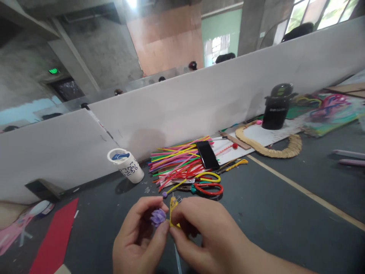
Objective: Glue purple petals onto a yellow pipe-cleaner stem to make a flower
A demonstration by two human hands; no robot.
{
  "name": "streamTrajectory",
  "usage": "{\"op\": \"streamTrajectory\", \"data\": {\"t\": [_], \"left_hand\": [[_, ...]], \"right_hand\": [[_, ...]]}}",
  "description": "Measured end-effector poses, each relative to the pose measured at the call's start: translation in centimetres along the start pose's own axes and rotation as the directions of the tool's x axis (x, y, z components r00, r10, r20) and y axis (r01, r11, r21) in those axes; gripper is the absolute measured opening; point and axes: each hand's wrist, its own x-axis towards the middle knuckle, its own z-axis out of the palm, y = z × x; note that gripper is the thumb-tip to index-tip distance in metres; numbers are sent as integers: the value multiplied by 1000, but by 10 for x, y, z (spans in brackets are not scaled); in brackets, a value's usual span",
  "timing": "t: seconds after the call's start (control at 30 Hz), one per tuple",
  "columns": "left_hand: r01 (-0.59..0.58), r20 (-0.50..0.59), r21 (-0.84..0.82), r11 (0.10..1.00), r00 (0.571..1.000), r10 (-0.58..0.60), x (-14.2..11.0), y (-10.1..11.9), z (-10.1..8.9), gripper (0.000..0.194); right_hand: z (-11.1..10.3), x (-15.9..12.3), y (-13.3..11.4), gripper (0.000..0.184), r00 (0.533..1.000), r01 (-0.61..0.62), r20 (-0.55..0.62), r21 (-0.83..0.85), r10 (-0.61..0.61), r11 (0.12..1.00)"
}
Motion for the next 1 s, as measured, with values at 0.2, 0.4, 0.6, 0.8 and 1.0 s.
{"op": "streamTrajectory", "data": {"t": [0.2, 0.4, 0.6, 0.8, 1.0], "left_hand": [[317, 179, -287, 904, 945, -274, 6, -1, 2, 39], [506, 251, -408, 760, 862, -440, 4, -6, 7, 32], [579, 357, -411, 704, 813, -461, 4, -2, 2, 25], [635, 412, -414, 652, 769, -488, 5, 4, 3, 21], [599, 375, -427, 678, 799, -470, 5, 0, 3, 21]], "right_hand": [[0, -1, 1, 13, 995, 32, -95, -38, -35, 999], [5, -4, 1, 23, 967, 160, -152, -257, -204, 953], [11, -4, 1, 26, 968, 167, -148, -231, -204, 959], [14, -5, 3, 28, 968, 203, -98, -243, -233, 949], [16, -6, 4, 31, 952, 231, -141, -250, -271, 940]]}}
